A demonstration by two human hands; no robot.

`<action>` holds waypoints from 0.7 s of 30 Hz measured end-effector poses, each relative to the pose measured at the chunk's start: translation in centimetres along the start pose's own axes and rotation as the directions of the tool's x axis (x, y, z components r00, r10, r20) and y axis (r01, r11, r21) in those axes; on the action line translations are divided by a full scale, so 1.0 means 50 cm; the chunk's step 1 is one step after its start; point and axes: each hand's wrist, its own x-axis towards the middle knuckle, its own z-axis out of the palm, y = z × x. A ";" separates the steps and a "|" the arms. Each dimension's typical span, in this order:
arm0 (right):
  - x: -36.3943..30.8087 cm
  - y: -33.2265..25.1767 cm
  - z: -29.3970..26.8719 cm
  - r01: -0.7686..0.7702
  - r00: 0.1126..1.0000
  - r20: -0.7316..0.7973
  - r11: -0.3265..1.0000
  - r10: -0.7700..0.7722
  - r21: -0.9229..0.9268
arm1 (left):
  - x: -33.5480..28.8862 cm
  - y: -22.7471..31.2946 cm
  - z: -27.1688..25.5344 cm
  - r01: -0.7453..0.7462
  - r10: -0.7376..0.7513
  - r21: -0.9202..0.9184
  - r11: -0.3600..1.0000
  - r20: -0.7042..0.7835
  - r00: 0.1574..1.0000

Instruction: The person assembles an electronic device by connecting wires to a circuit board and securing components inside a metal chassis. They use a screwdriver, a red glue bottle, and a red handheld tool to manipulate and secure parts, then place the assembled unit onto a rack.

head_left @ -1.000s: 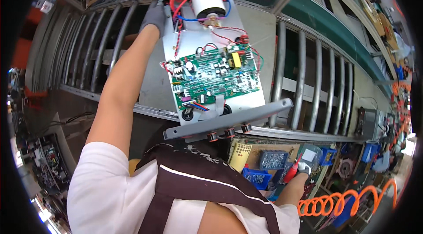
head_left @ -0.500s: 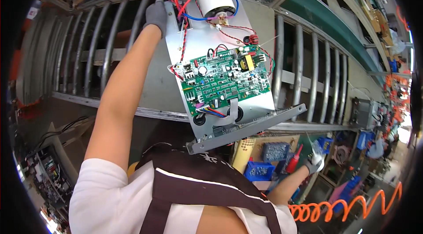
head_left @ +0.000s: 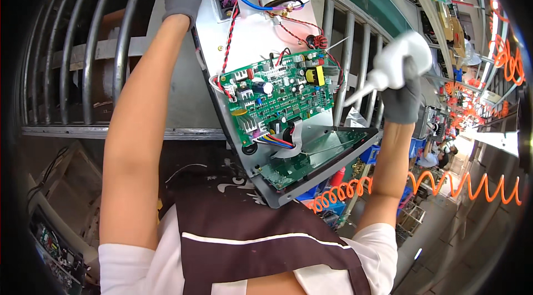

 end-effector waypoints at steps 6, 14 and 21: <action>0.017 0.054 0.179 -0.096 0.927 0.245 0.809 0.285 -0.581 | -0.024 0.044 -0.018 0.080 -0.068 -0.185 0.980 0.071 0.995; 0.004 0.079 0.199 -0.174 0.879 0.211 0.700 0.427 -0.693 | -0.021 0.032 -0.013 -0.025 0.025 -0.079 0.997 0.001 1.000; 0.003 0.095 0.195 -0.031 0.910 0.251 0.658 0.329 -0.752 | -0.032 0.057 -0.025 -0.088 0.088 -0.045 0.995 0.002 0.996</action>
